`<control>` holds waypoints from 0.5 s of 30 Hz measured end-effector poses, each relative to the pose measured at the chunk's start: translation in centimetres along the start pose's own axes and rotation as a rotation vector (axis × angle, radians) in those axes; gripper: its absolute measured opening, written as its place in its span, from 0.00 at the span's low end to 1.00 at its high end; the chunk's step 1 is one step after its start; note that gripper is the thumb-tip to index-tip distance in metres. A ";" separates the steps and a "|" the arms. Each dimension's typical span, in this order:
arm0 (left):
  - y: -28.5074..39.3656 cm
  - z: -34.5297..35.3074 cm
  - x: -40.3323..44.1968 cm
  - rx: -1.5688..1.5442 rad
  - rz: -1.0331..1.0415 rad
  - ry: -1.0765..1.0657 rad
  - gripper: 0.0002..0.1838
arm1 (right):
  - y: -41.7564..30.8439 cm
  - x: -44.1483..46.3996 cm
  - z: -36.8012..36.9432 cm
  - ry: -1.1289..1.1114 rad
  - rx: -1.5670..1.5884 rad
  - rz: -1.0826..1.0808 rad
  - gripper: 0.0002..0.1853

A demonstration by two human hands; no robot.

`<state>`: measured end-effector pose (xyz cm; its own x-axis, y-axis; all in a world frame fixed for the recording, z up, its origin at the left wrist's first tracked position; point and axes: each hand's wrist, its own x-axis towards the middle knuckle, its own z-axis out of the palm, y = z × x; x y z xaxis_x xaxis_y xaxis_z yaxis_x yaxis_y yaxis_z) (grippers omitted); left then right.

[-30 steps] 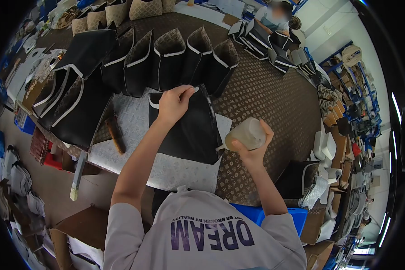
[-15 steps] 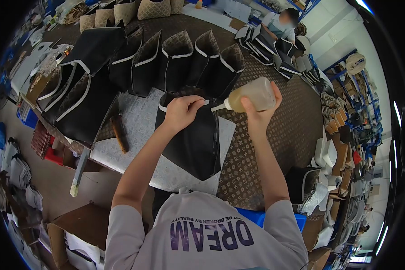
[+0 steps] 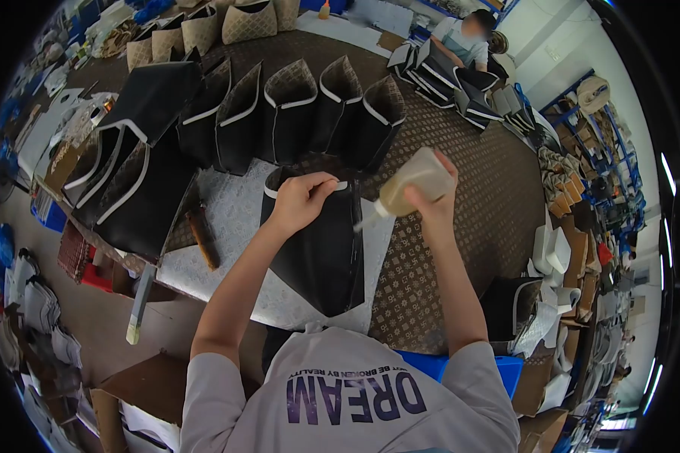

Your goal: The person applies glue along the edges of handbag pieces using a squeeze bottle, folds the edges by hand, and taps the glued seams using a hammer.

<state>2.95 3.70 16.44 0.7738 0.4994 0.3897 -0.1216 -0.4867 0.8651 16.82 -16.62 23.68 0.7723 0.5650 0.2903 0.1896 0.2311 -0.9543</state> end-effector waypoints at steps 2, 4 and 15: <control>-0.1 1.4 0.5 -0.131 -0.001 -0.075 0.09 | -1.1 -2.3 -2.5 0.029 0.044 0.126 0.47; 0.7 3.7 1.2 -0.261 0.008 -0.177 0.09 | 0.1 -5.3 -7.8 0.136 0.276 0.256 0.41; 4.1 17.0 15.8 -0.260 0.224 -0.504 0.08 | 5.1 -31.8 -23.9 1.324 0.865 0.063 0.30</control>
<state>25.26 -2.58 20.82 0.9030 -0.0265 0.4288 -0.4143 -0.3179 0.8528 7.70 -52.41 7.88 0.8133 -0.3650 -0.4531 0.1067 0.8591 -0.5005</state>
